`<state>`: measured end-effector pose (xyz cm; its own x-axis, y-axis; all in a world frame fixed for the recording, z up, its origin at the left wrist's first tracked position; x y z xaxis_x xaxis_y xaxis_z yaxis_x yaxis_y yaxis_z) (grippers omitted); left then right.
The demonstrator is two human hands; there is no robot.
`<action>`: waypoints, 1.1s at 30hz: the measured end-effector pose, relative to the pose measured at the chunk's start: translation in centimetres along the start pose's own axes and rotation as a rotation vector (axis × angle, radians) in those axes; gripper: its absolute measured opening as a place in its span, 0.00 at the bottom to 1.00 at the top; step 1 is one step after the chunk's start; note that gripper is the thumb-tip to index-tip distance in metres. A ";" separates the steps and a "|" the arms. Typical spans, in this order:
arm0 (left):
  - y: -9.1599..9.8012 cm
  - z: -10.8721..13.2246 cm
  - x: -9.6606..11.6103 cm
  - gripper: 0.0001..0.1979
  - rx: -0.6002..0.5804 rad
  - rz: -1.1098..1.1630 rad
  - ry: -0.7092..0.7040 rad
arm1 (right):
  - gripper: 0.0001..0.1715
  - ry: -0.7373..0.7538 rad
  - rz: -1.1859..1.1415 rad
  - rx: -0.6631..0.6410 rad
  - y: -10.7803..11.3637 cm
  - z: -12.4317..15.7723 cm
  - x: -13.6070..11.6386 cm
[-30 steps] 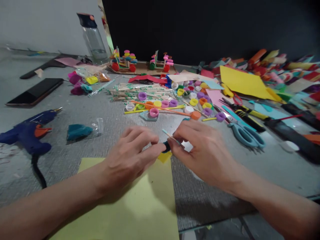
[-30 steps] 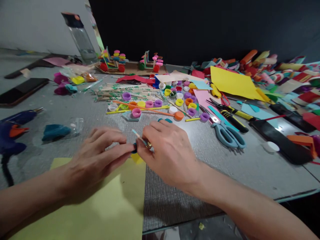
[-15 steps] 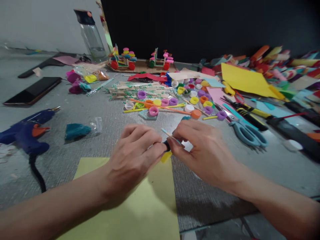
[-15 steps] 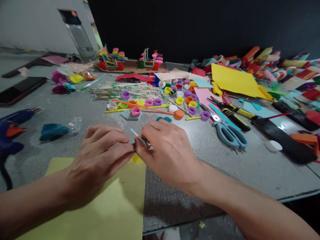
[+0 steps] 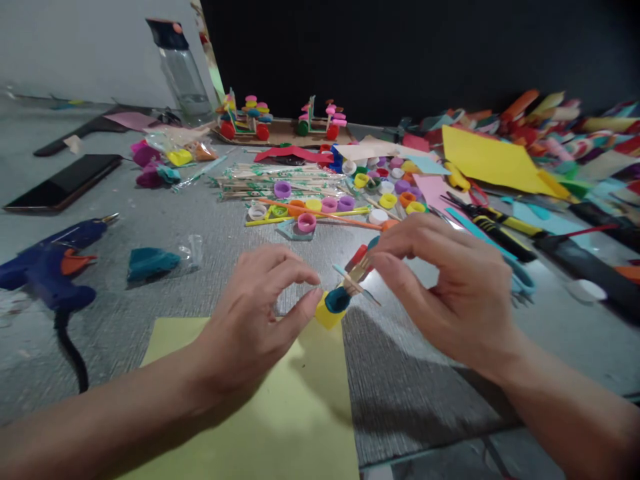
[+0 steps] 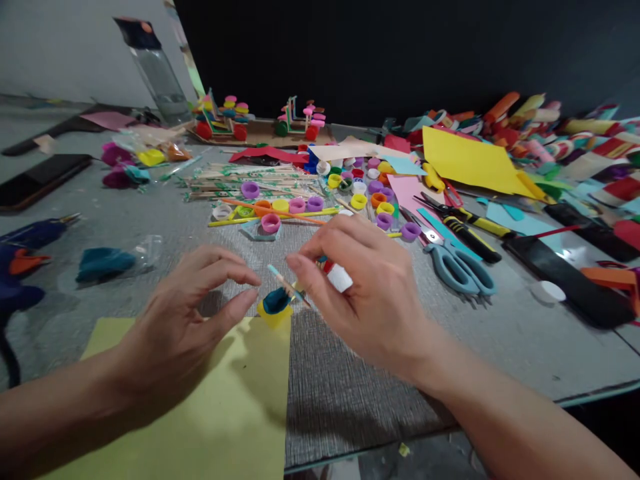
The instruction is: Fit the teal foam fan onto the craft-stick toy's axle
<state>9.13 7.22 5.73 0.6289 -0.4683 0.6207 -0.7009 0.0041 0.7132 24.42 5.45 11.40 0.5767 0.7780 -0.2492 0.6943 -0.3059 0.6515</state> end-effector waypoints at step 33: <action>-1.5 -2.1 2.6 0.07 -0.167 -0.126 0.022 | 0.11 -0.118 -0.016 0.011 0.1 0.6 4.2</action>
<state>12.52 7.82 6.96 0.7165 -0.4551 0.5287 -0.5518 0.0940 0.8286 27.15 8.34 9.99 0.6115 0.7130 -0.3431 0.7084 -0.3001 0.6389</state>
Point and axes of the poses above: each hand's wrist, its own z-axis away from the middle knuckle, its own y-axis out of the back of the hand, x = y × z, the point moved 10 cm from there along -z, towards the middle knuckle, and after that the axes turned 13 degrees about y, right-handed, at the moved point
